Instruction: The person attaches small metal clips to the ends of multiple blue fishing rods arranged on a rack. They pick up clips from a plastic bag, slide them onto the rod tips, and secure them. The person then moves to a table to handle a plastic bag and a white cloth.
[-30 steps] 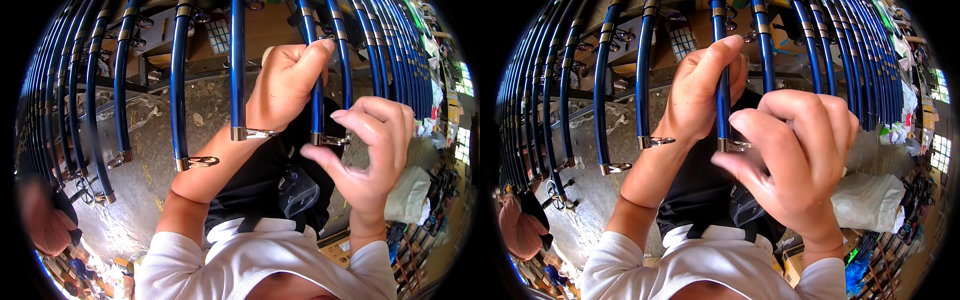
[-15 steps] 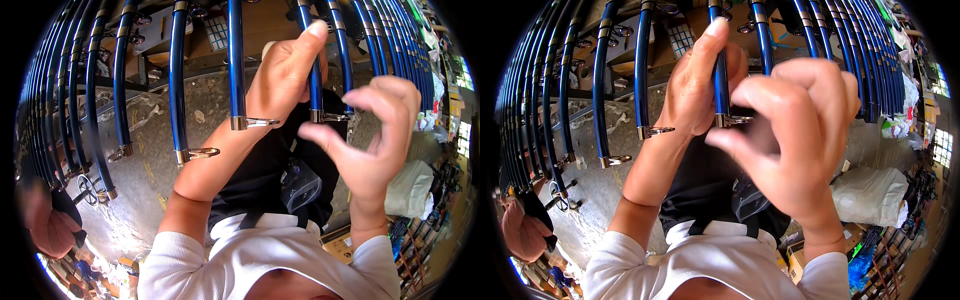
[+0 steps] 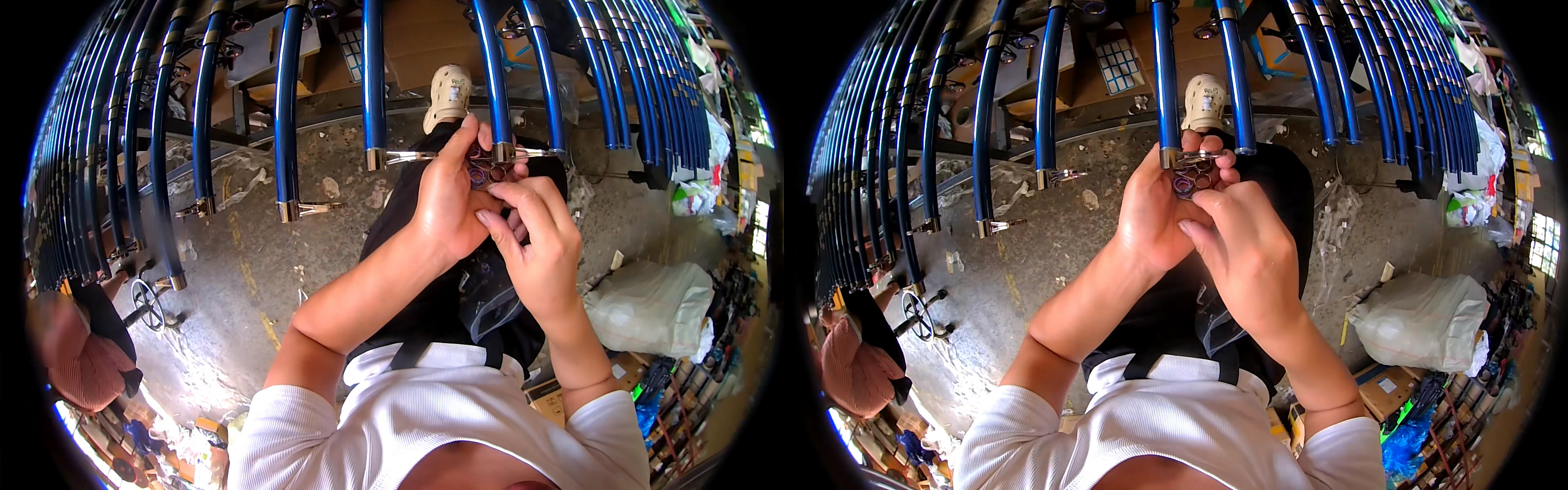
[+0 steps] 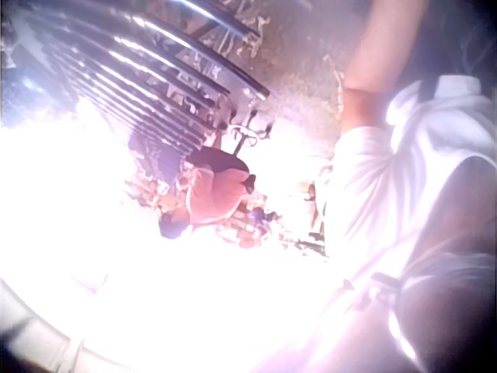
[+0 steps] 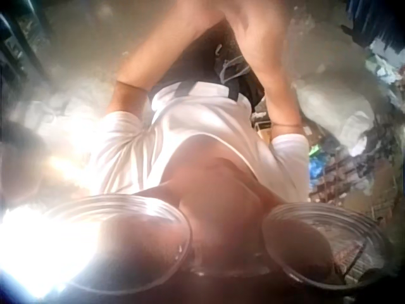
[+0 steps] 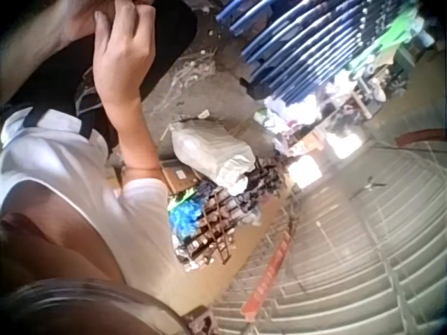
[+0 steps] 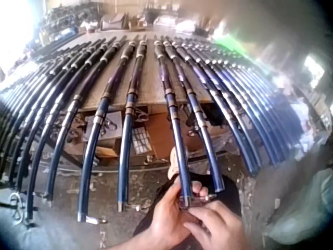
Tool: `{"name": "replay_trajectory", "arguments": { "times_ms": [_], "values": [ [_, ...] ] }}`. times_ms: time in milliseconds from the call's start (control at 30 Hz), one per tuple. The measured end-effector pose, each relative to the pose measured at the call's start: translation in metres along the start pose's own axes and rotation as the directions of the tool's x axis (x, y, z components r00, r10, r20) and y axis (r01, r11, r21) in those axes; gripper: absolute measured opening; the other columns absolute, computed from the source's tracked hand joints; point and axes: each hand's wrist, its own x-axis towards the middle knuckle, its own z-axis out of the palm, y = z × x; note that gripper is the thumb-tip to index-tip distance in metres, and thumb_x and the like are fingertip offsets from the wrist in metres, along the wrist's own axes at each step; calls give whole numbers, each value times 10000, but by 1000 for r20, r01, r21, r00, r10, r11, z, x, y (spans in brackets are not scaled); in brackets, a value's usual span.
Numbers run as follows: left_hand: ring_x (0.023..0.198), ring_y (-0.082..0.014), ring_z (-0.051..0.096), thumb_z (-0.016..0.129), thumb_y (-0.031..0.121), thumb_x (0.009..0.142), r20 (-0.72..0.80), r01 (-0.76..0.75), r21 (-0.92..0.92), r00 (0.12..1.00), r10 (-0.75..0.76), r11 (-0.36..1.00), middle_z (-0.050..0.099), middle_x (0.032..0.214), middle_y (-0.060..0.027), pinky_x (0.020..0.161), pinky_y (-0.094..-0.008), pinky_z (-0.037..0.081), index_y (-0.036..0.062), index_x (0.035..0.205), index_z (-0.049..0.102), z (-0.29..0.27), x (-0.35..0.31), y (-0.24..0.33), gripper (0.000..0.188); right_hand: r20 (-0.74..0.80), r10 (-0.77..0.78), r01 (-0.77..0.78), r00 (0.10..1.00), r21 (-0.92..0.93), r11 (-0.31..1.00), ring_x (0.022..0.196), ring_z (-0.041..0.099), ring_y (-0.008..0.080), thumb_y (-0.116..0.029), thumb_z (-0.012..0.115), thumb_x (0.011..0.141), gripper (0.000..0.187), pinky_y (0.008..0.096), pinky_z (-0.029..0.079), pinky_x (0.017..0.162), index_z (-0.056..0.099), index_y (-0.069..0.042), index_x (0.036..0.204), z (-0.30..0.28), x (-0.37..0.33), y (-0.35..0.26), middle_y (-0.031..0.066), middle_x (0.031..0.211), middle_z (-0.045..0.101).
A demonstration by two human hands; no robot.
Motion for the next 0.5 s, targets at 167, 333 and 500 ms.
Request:
{"name": "replay_trajectory", "arguments": {
  "times_ms": [167,333,500],
  "values": [
    [835,-184,607,437,404,1021,-116,-6,92,993,17,996,636,905,-100,779,-328,508,39,1031,587,12,-5,-7,394,13,43,-44,999,60,997,811,618,330,33,705,770,219,385,507,712,586,-4,949,-8,-3,5,136,887,570],
    [947,-215,590,395,260,1014,-52,40,27,998,-38,999,595,977,-81,870,-354,500,69,1034,535,3,-5,-11,237,0,84,-84,996,21,996,762,645,187,94,703,767,228,283,529,610,615,23,964,-14,-6,3,101,917,620],
    [873,-187,561,403,145,1003,-62,31,94,998,-25,995,552,888,-44,797,-330,501,81,1051,504,-4,2,-17,129,50,55,-52,997,-59,997,768,642,198,120,696,735,248,300,538,641,641,21,956,-18,-11,5,93,898,610]
  ]
}}
